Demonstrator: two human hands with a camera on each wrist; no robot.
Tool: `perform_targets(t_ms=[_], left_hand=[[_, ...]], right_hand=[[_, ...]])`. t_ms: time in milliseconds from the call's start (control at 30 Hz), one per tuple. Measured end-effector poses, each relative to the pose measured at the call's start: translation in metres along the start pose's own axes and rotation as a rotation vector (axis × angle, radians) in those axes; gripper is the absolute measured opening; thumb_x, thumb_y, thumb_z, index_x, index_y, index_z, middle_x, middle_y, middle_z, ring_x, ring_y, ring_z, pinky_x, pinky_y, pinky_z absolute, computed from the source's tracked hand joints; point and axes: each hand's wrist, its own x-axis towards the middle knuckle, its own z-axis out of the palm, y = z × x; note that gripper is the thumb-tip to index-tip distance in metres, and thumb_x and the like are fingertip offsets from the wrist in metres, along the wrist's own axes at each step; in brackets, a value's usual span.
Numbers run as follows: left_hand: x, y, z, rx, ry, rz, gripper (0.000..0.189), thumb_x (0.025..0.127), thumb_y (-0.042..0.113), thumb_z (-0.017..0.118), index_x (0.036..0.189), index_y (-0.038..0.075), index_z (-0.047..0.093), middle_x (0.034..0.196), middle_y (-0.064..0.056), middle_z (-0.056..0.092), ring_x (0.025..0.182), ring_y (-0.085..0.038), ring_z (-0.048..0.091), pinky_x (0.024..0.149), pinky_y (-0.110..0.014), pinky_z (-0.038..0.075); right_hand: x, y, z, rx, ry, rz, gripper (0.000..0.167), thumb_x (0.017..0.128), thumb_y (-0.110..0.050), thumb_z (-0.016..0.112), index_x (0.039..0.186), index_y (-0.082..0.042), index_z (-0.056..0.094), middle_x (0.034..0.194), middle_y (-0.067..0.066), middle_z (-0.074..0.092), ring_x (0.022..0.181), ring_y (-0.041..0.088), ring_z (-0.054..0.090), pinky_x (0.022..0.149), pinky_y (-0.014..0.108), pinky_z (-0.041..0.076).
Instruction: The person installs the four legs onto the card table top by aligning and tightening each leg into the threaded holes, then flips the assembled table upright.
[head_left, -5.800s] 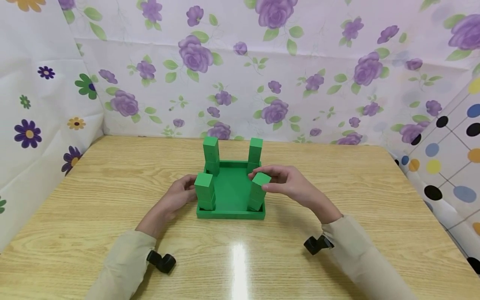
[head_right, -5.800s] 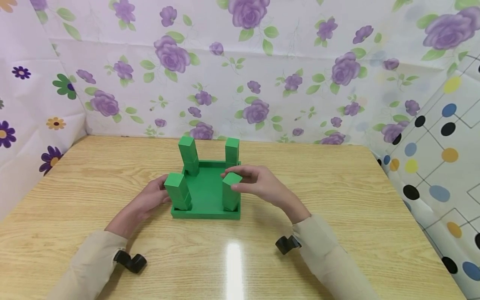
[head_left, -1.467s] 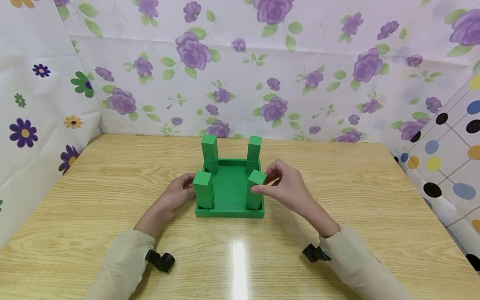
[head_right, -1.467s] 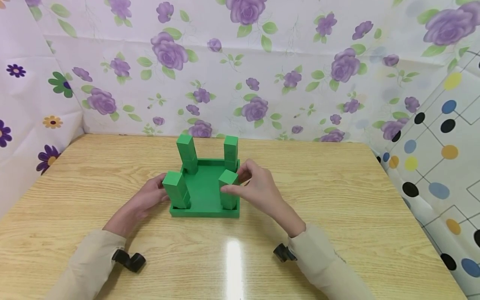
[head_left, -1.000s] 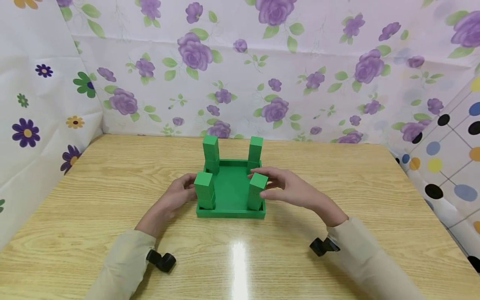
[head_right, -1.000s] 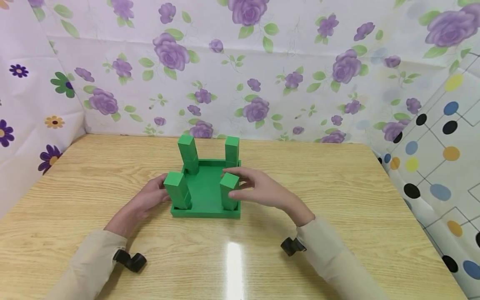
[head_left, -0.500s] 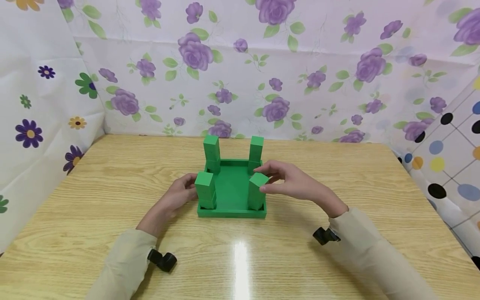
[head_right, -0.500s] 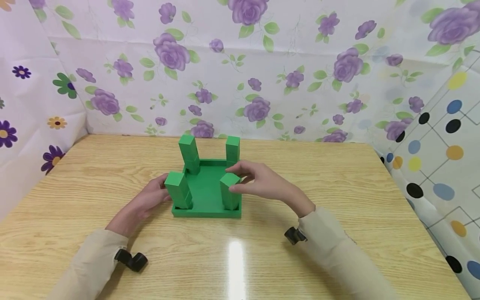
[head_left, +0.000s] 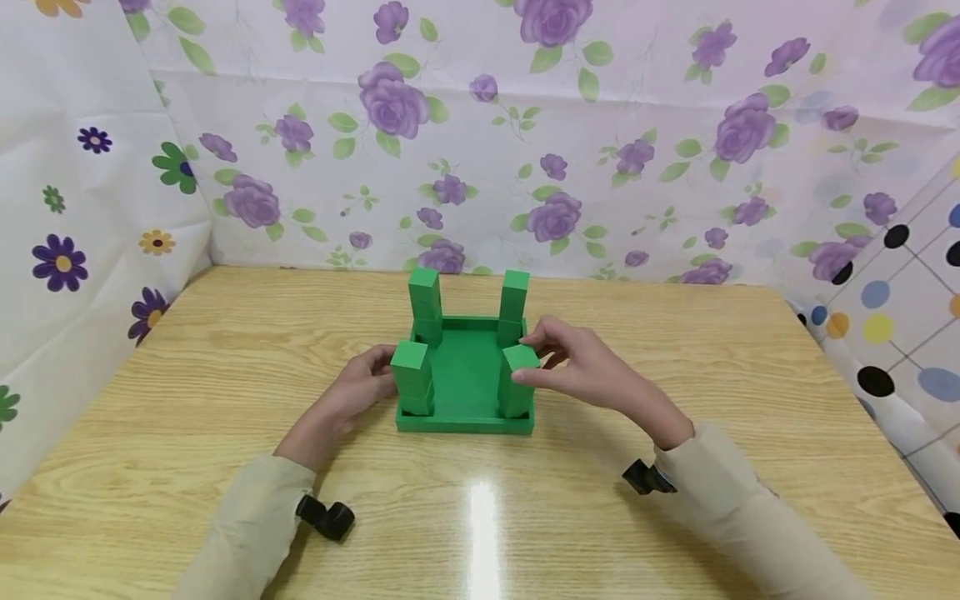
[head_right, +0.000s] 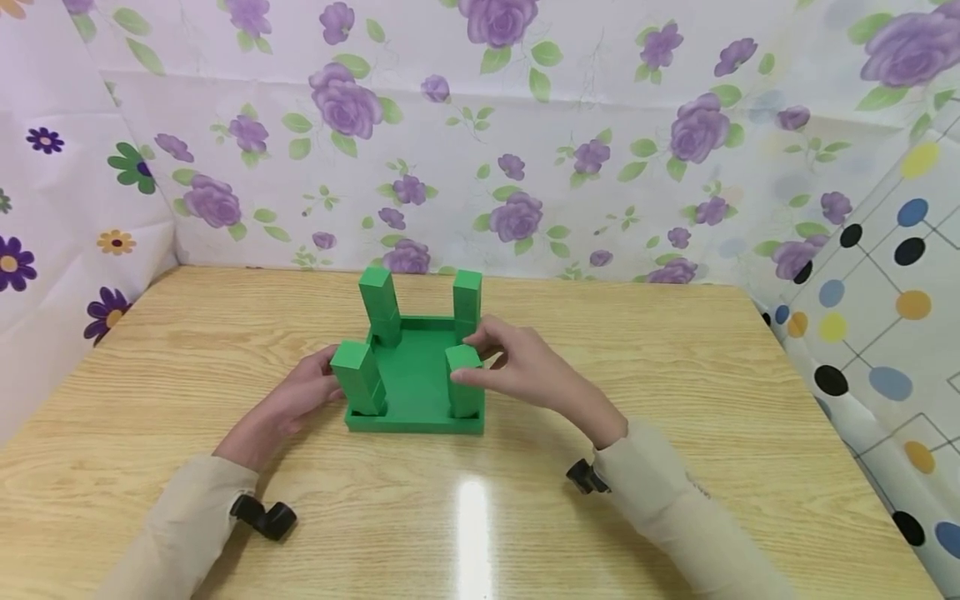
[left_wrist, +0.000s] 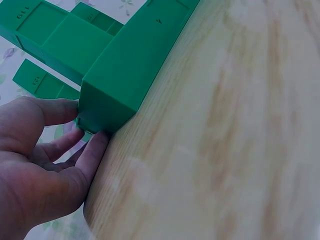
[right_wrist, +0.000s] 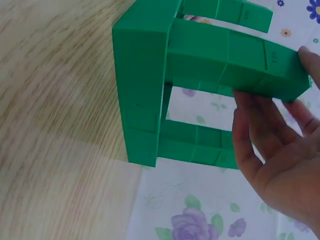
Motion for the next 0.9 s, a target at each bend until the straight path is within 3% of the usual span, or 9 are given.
perform_targets(t_ms=[333,900], left_hand=[[0.001,0.001,0.000,-0.001,0.005,0.006,0.039,0.100,0.003,0.049,0.137,-0.008,0.041,0.120,-0.016,0.046,0.106,-0.020,0.045,0.085,-0.025,0.046],[0.000,0.003,0.001,0.023,0.012,0.004,0.040,0.100,0.004,0.050,0.138,-0.007,0.041,0.118,-0.016,0.047,0.104,-0.021,0.045,0.079,-0.025,0.044]], right_hand=[[-0.007,-0.014,0.009,-0.261,0.152,-0.114,0.031,0.083,-0.022,0.079,0.090,-0.010,0.052,0.077,-0.002,0.060,0.071,0.009,0.062,0.066,0.027,0.054],[-0.010,-0.010,0.021,-0.315,0.287,-0.107,0.034,0.080,-0.025,0.081,0.088,-0.010,0.052,0.076,-0.001,0.067,0.068,0.008,0.066,0.059,0.023,0.053]])
